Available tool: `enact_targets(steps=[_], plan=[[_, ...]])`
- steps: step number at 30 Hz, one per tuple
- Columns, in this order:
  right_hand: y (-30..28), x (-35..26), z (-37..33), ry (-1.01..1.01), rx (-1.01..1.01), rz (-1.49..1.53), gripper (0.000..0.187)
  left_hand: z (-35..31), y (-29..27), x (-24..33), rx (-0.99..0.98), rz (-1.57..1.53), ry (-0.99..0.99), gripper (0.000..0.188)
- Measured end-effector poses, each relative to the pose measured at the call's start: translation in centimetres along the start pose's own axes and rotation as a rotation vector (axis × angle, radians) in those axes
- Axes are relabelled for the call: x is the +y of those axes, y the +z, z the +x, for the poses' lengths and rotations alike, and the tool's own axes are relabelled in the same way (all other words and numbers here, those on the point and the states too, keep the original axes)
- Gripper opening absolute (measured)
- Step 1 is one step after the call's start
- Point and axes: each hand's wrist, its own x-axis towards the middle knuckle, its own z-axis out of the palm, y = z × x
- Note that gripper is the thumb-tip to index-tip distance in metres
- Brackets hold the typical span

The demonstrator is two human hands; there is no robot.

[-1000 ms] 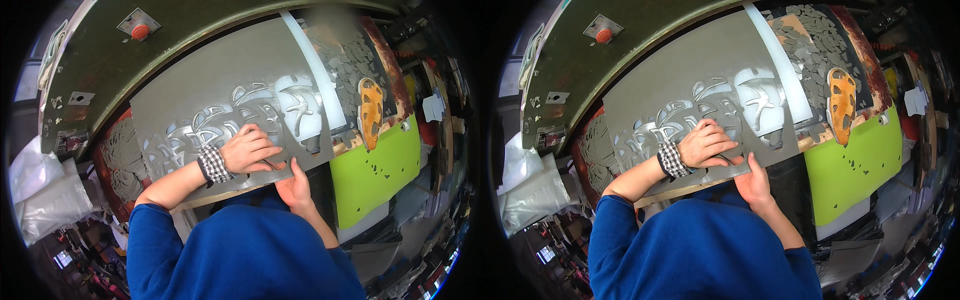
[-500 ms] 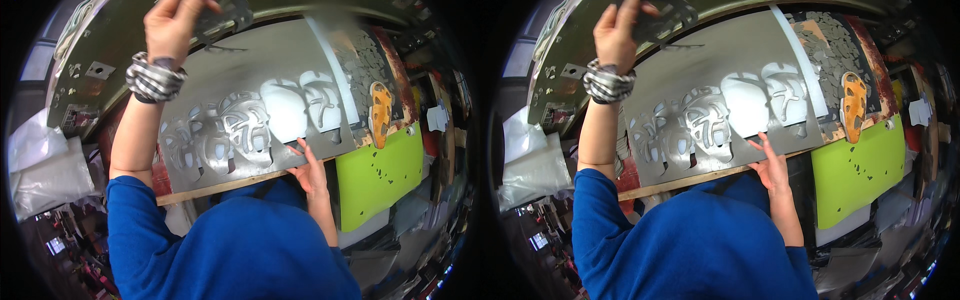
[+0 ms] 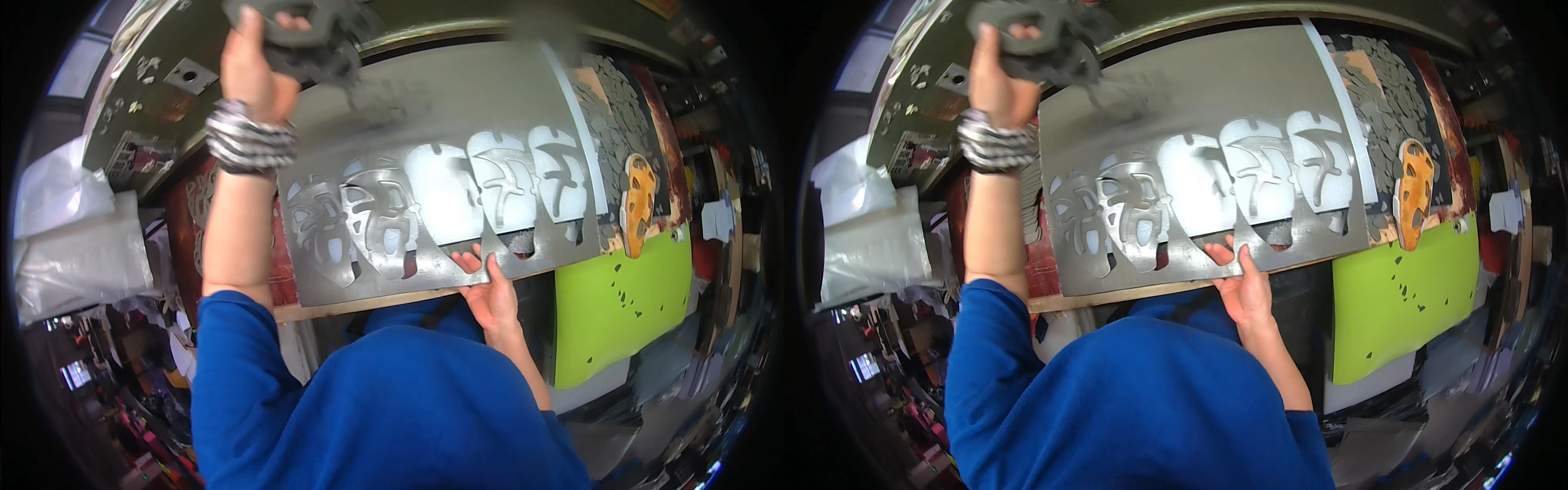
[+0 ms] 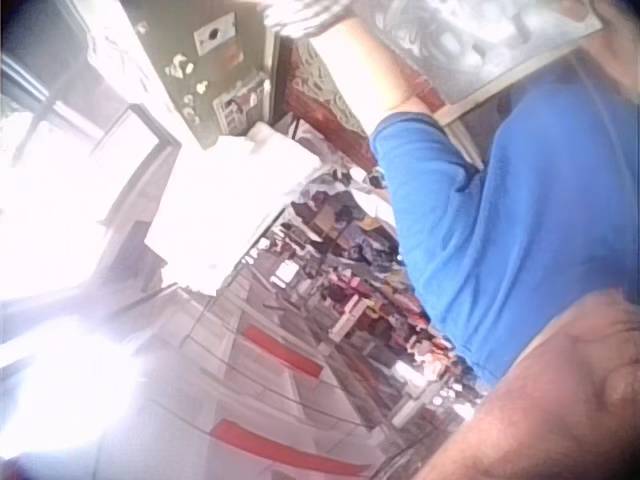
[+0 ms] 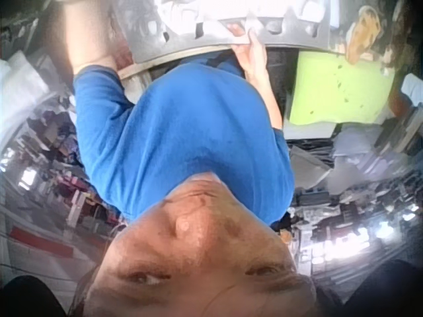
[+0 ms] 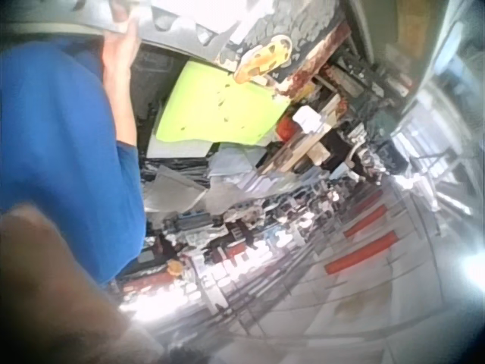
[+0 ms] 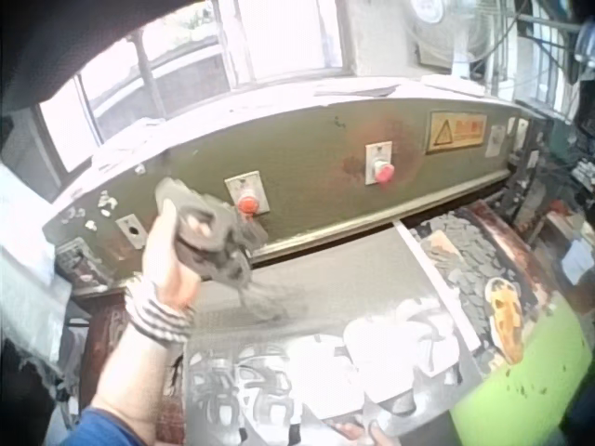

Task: The person repeatedly places a metal stencil with cut-out characters onto a press bed, aligns it, and presses a button to activate the machine. The person removes the stencil, clears debris, and repeats the cycle with different stencils throughout the clip.

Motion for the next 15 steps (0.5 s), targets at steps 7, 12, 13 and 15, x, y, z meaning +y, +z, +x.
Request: enact_targets(steps=[7,12,13,15], plan=[[1.0,1.4,-0.8,0.018,-0.173,-0.139,0.050,-1.9,-1.8,5.6,-0.378,0.741,0.266,0.019],[2.2,4.6,-0.5,0.222,-0.390,-0.163,0.038,-14.0,-6.3,-3.3,-1.007,0.888,0.532,0.039],[2.5,5.1,-0.3,0.200,-0.379,-0.160,0.038,-16.3,-8.0,-4.5,-1.176,0.954,0.410,0.039],[3.1,6.0,0.0,0.206,-0.316,-0.148,0.041,-18.4,-11.2,-6.6,-1.296,0.974,0.372,0.042]])
